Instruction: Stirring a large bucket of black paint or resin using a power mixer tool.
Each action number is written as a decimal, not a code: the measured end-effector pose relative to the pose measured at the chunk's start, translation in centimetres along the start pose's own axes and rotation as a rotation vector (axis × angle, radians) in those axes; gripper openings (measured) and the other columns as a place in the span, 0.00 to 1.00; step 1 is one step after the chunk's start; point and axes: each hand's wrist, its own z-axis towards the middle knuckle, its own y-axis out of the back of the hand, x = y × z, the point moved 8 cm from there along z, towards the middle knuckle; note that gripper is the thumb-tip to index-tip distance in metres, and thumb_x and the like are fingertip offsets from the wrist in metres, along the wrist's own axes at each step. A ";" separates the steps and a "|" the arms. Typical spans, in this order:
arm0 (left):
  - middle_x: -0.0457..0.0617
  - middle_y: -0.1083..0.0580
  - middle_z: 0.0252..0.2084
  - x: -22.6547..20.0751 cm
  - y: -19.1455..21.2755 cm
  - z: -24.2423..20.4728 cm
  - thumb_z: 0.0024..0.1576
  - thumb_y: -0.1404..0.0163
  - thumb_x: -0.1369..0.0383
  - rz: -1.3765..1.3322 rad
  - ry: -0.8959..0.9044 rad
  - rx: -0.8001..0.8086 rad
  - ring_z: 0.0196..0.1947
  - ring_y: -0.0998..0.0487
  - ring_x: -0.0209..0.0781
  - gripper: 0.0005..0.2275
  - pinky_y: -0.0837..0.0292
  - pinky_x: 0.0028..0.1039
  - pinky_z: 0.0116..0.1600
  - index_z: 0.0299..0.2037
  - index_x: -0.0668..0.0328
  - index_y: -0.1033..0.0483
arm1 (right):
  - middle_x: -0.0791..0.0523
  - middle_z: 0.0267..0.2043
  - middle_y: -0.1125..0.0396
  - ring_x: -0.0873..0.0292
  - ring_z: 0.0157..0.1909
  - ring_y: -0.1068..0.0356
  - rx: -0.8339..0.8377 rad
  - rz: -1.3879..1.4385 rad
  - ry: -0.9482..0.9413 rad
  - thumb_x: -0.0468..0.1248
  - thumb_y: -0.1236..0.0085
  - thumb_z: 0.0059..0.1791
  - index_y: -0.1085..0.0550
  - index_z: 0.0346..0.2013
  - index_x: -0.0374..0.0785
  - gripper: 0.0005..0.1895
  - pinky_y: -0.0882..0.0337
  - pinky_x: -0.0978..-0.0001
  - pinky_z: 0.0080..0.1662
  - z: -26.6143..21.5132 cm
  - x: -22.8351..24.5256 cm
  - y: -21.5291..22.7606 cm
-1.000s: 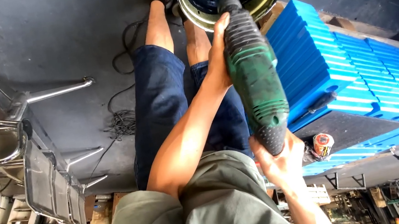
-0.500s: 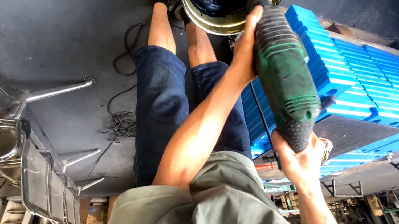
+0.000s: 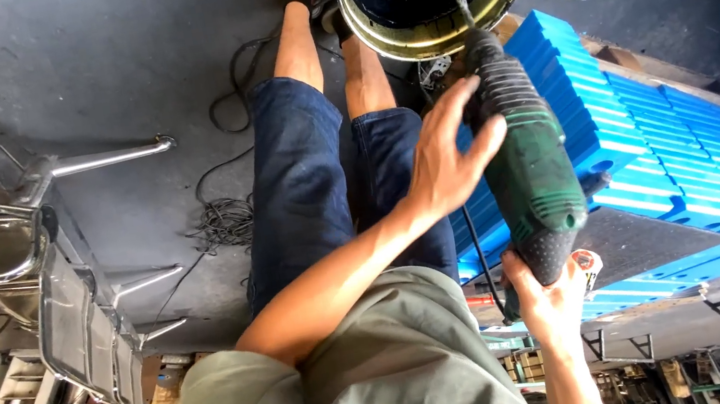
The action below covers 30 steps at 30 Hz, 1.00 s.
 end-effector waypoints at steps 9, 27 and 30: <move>0.60 0.38 0.74 -9.2 0.6 -6.0 0.61 0.46 0.53 0.342 -0.501 0.160 0.73 0.37 0.58 0.30 0.43 0.43 0.77 0.71 0.57 0.36 | 0.55 0.23 0.28 0.65 0.24 0.31 0.007 0.039 -0.096 0.38 0.35 0.44 0.23 0.32 0.33 0.09 0.30 0.67 0.32 -1.2 -2.7 -3.0; 0.46 0.21 0.47 -14.2 -1.5 -5.2 0.51 0.41 0.71 0.544 -0.698 0.272 0.60 0.24 0.49 0.05 0.41 0.49 0.75 0.35 0.58 0.22 | 0.47 0.26 0.30 0.46 0.29 0.25 0.057 -0.061 0.225 0.37 0.38 0.43 0.29 0.34 0.32 0.12 0.28 0.59 0.35 1.1 4.6 -5.5; 0.45 0.21 0.48 -14.1 -1.7 -5.2 0.53 0.42 0.71 0.534 -0.662 0.279 0.61 0.23 0.47 0.04 0.42 0.49 0.75 0.36 0.57 0.22 | 0.46 0.27 0.29 0.45 0.31 0.24 0.034 -0.068 0.230 0.37 0.37 0.42 0.27 0.35 0.33 0.13 0.27 0.59 0.35 0.9 5.3 -4.8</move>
